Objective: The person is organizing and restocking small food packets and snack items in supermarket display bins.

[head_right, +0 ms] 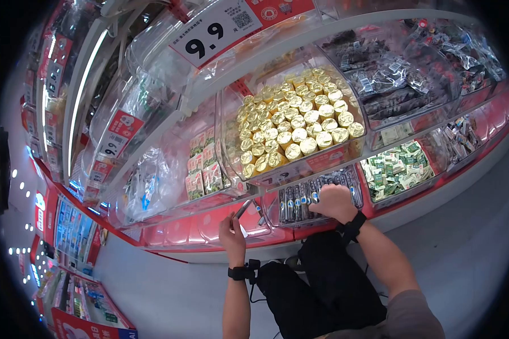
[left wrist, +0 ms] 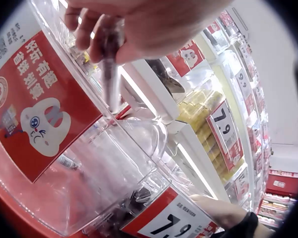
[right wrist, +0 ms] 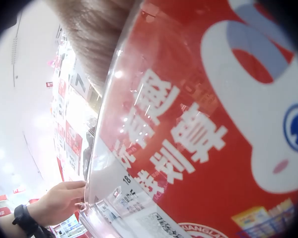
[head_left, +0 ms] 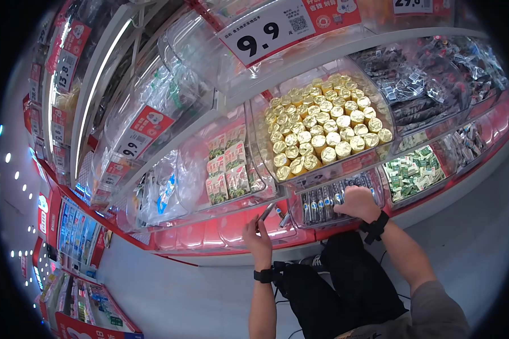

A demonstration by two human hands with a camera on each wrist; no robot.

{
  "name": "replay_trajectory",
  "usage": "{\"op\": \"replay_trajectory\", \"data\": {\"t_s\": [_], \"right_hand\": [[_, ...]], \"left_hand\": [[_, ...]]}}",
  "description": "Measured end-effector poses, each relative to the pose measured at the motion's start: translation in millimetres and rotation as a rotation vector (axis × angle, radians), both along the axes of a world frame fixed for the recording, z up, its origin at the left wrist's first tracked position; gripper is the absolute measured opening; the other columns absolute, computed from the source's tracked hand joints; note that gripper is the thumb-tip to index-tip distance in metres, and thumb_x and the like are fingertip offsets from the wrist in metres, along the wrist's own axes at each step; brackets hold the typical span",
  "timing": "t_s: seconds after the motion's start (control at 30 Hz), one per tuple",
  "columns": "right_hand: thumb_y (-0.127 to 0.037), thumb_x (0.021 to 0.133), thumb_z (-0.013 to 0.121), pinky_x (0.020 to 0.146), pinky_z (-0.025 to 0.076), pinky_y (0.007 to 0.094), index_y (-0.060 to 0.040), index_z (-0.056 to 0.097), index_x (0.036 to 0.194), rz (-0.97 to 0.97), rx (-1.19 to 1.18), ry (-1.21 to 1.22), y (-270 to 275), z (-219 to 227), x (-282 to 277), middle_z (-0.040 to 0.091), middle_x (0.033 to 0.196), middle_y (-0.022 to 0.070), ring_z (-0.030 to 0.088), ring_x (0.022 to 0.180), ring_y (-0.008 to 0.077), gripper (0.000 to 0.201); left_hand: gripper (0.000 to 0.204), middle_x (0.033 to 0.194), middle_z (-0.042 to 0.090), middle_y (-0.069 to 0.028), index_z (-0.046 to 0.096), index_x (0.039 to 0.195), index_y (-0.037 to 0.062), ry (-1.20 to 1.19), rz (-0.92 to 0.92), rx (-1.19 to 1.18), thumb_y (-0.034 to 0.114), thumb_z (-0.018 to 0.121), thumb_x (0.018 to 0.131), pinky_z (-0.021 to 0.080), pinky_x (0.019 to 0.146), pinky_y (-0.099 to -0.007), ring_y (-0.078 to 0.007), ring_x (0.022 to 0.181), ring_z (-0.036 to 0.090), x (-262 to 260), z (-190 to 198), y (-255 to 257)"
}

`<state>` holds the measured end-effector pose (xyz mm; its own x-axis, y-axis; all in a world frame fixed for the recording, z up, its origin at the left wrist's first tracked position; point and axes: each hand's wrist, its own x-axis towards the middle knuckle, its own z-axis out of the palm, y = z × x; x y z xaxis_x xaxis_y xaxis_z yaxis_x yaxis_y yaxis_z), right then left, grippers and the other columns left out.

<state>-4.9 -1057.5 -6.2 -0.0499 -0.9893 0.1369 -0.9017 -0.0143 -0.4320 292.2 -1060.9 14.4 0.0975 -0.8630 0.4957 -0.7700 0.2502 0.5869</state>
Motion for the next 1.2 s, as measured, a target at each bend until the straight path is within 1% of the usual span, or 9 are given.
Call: {"op": "replay_trajectory", "data": {"t_s": [0.07, 0.17, 0.3, 0.4, 0.53, 0.83, 1.03, 1.13, 1.2], "right_hand": [[-0.051, 0.064, 0.066, 0.071, 0.051, 0.0388, -0.0017, 0.068, 0.075, 0.008, -0.011, 0.0, 0, -2, 0, 0.065, 0.078, 0.0151, 0.065, 0.077, 0.0306, 0.051], [-0.05, 0.064, 0.067, 0.071, 0.051, 0.0394, -0.0016, 0.068, 0.075, 0.012, -0.012, -0.012, -1, -2, -2, 0.065, 0.078, 0.0156, 0.065, 0.077, 0.0311, 0.049], [-0.045, 0.062, 0.069, 0.072, 0.051, 0.0398, -0.0014, 0.067, 0.077, -0.004, 0.021, -0.039, -2, -1, -2, 0.066, 0.079, 0.0161, 0.065, 0.077, 0.0312, 0.046], [-0.043, 0.062, 0.07, 0.073, 0.052, 0.0401, -0.0012, 0.067, 0.077, -0.028, 0.025, -0.054, -2, 0, -2, 0.066, 0.079, 0.0165, 0.065, 0.078, 0.0318, 0.045], [-0.037, 0.063, 0.072, 0.073, 0.051, 0.0408, -0.001, 0.064, 0.078, -0.047, 0.039, -0.13, 0, 5, -3, 0.065, 0.081, 0.0158, 0.064, 0.08, 0.0325, 0.04], [-0.017, 0.065, 0.071, 0.076, 0.049, 0.0422, -0.0038, 0.053, 0.091, 0.008, -0.039, -0.253, -1, 2, -3, 0.061, 0.091, 0.0142, 0.061, 0.09, 0.0329, 0.034], [-0.013, 0.063, 0.072, 0.081, 0.048, 0.042, -0.0023, 0.056, 0.099, -0.005, 0.088, -0.377, 3, 16, -3, 0.063, 0.092, 0.017, 0.06, 0.096, 0.0341, 0.041], [-0.011, 0.061, 0.071, 0.08, 0.048, 0.0409, -0.0008, 0.061, 0.096, 0.177, -0.184, -0.453, 0, 1, -10, 0.062, 0.091, 0.017, 0.06, 0.092, 0.0345, 0.038], [-0.01, 0.06, 0.07, 0.08, 0.047, 0.0404, -0.001, 0.064, 0.092, 0.258, -0.245, -0.485, -1, 0, -12, 0.061, 0.089, 0.0161, 0.058, 0.091, 0.0341, 0.035]], "left_hand": [[0.029, 0.104, 0.06, -0.0169, 0.06, 0.115, 0.0034, -0.166, -0.052, 0.038, 0.007, 0.057, 0.086, 0.047, 0.079, -0.0377, -0.0286, 0.092, 0.059, 4, -16, -12], [0.034, 0.106, 0.058, -0.0166, 0.058, 0.118, 0.0053, -0.379, -0.112, -0.174, 0.005, 0.057, 0.083, 0.046, 0.081, -0.0409, -0.0324, 0.095, 0.057, -2, -35, -12], [0.024, 0.102, 0.06, -0.0162, 0.062, 0.106, 0.0032, 0.032, -0.295, -0.024, 0.005, 0.058, 0.082, 0.043, 0.085, -0.0388, -0.0324, 0.096, 0.058, -28, 6, 15], [0.018, 0.097, 0.061, -0.0166, 0.063, 0.098, 0.0006, -0.065, -0.352, -0.1, 0.004, 0.057, 0.081, 0.045, 0.082, -0.0382, -0.0331, 0.093, 0.058, -49, 28, 36], [0.024, 0.098, 0.063, -0.0149, 0.062, 0.105, -0.0009, 0.041, -0.574, 0.074, 0.003, 0.057, 0.082, 0.046, 0.076, -0.0321, -0.0262, 0.087, 0.06, -74, 43, 51], [0.031, 0.109, 0.061, -0.0176, 0.058, 0.113, -0.0011, 0.067, -0.655, 0.205, 0.008, 0.058, 0.083, 0.045, 0.089, -0.0365, -0.031, 0.102, 0.059, -99, 24, 38], [0.043, 0.13, 0.049, -0.0168, 0.051, 0.123, 0.0028, -0.191, -0.777, 0.166, 0.006, 0.055, 0.081, 0.038, 0.098, -0.0398, -0.0325, 0.12, 0.047, -121, 29, 16], [0.051, 0.136, 0.043, -0.015, 0.047, 0.128, 0.0056, -0.424, -0.702, -0.051, 0.006, 0.056, 0.078, 0.033, 0.1, -0.0423, -0.0294, 0.125, 0.042, -132, 13, 2], [0.054, 0.136, 0.043, -0.0142, 0.045, 0.129, 0.0069, -0.437, -0.64, -0.033, 0.007, 0.057, 0.077, 0.03, 0.101, -0.0438, -0.0289, 0.127, 0.04, -138, 3, -1]]}}
